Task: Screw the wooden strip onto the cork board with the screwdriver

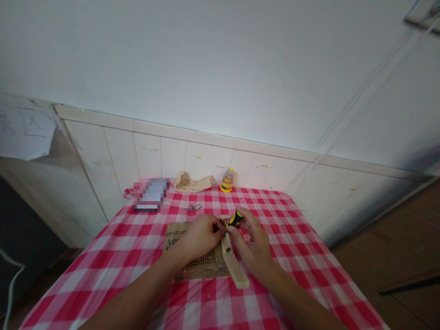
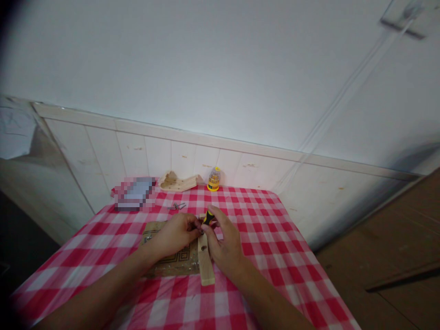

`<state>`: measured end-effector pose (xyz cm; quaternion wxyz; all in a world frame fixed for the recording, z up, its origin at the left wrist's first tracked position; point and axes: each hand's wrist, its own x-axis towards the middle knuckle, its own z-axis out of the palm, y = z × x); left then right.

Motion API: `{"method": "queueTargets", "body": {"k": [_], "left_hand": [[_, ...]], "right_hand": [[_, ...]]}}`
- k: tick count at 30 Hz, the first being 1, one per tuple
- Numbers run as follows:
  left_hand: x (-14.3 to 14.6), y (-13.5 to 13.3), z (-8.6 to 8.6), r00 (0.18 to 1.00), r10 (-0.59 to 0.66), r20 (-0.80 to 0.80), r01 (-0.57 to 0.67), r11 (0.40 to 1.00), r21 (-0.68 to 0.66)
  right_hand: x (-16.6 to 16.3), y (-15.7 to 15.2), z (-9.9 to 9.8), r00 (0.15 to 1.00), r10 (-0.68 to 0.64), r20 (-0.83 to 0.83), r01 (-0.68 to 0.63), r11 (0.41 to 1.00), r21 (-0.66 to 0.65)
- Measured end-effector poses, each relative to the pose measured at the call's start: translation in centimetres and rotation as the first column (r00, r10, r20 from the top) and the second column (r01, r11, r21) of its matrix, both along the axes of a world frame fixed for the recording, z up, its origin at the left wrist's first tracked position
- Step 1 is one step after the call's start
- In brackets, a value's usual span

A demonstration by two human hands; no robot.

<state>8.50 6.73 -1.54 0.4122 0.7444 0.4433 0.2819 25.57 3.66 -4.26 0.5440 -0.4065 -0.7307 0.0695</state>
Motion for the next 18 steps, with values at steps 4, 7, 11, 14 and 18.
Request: {"method": "queueTargets", "body": {"k": [4,7,11,14,18], "left_hand": [[0.0,0.1,-0.5,1.0,-0.015,0.027,0.015,1.0,-0.009],[0.0,0.3,-1.1,0.997,-0.011,0.076,0.012,1.0,-0.009],[-0.1,0.3,-1.8,0.985,-0.018,0.169,0.02,1.0,-0.014],[-0.2,0.2,-2.1,0.956,-0.117,0.271,0.137,0.989,-0.055],[-0.3,0.1,-2.2,0.937,-0.244,0.25,0.261,0.965,-0.037]], "right_hand": [[0.2,-0.2,0.0,1.0,-0.026,0.004,0.026,1.0,0.004],[0.3,-0.5,0.1,0.999,-0.015,-0.051,0.014,1.0,-0.007],[0.3,-1.3,0.5,0.99,0.041,-0.138,-0.043,0.999,-0.015],[0.4,-1.7,0.8,0.988,0.077,-0.137,-0.08,0.997,-0.018],[0.5,-1.9,0.9,0.989,0.09,-0.119,-0.091,0.996,-0.005]]}}
